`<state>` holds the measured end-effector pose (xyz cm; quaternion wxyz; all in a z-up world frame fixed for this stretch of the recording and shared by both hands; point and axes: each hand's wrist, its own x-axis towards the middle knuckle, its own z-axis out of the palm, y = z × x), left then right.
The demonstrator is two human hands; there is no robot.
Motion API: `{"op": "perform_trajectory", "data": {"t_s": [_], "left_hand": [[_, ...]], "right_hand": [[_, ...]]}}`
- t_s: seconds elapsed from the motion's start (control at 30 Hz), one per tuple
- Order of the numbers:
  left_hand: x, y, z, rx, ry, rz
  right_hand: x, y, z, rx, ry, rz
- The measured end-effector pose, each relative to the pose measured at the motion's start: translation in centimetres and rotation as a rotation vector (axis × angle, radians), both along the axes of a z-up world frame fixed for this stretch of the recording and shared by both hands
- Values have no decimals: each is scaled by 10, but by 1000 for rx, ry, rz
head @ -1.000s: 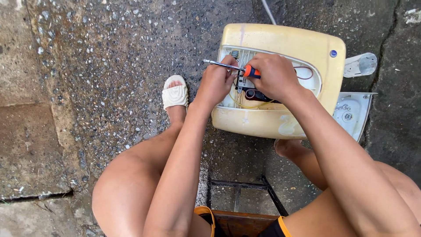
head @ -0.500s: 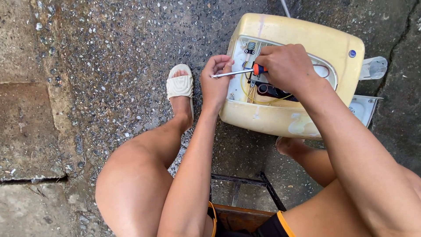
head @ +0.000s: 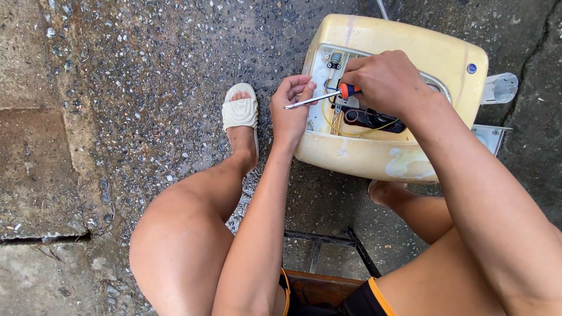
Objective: Tightening internal screws and adjusting electrical wires inside a small appliance using a screwdriver.
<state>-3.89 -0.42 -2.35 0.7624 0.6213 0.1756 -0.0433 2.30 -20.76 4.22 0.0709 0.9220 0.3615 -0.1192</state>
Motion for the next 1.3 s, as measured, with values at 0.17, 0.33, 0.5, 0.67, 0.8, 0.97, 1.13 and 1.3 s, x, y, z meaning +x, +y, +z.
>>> {"op": "perform_trajectory", "data": {"t_s": [0.17,0.33,0.5,0.67,0.8,0.97,1.13,1.3], "left_hand": [[4,-4,9,92,-50,-51],[4,-6,19,479,-152,-225],[7,-12,26,697,-271,-360],[4,-19,35,803,-252,-410],[1,-26,34,770,-254,-354],[1,-32,38,739,-133,-272],[1,-36,31,792,-120,-271],[3,-36,28,811,-99,-283]], "right_hand": [[1,-8,8,71,103,-85],[-4,-23,21,295,185,-274],[-10,-31,71,352,251,-445],[-32,-41,142,330,262,-546],[-37,-62,128,210,246,-469],[-43,-47,124,-143,304,-497],[-44,-49,118,-148,282,-472],[-43,-47,112,-124,280,-450]]}}
